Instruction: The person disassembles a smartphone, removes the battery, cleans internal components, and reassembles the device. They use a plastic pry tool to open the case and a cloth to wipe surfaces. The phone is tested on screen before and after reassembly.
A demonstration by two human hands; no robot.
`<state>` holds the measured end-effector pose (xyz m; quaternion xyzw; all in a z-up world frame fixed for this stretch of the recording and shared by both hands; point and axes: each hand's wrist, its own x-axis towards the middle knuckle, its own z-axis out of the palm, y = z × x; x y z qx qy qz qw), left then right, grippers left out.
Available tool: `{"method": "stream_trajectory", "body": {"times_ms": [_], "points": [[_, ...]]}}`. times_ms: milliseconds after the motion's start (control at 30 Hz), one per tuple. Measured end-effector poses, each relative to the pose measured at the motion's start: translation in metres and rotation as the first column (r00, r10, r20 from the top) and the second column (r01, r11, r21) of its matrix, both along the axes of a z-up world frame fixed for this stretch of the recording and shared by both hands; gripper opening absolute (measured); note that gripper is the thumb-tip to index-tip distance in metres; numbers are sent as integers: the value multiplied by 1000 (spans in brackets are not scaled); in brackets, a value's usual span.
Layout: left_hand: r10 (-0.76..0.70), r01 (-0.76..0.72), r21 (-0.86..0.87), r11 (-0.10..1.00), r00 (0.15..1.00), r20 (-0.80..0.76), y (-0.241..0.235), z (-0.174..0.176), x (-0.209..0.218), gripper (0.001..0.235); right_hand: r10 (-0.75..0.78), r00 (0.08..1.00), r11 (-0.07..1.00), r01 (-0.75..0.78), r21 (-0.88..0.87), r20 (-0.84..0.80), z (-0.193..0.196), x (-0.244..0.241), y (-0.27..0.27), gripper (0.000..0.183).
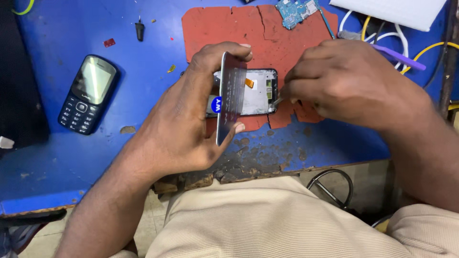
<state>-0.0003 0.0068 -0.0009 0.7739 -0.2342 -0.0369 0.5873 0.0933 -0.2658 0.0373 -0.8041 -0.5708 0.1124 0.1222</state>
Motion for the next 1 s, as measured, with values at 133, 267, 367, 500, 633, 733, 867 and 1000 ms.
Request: {"method": "stream_trajectory", "body": {"times_ms": [133,267,367,500,633,733,867,1000], "points": [[-5,4,-28,1000,999,-36,0,6,1,79,70,997,996,-71,-59,-29,0,3,11,27],[4,-5,-10,1000,1000,-7,0,11,3,82,66,996,989,-74,-130,-66,5,5,18,24],[-5,4,-19,1000,999,-44,0,13,3,82,51,996,976,-64,-206,-72,4,5,19,24],[-12,13,-44,999,1000,9,0,13,3,83,58,995,988,-69,-137,-84,1,2,16,29],[-13,12,-34,999,1000,-14,0,11,3,83,15,996,996,-23,-87,-91,-5,-5,10,35],[-11,11,-29,1000,1000,-4,1,11,4,83,-37,993,997,28,-77,-111,-8,-10,6,33],[-4,3,-19,1000,1000,-7,1,11,3,81,-96,987,995,90,-51,-129,-12,-17,2,40],[-3,4,-31,1000,1000,17,0,10,3,81,-236,960,972,234,-29,-153,-17,-31,-1,32]]}}
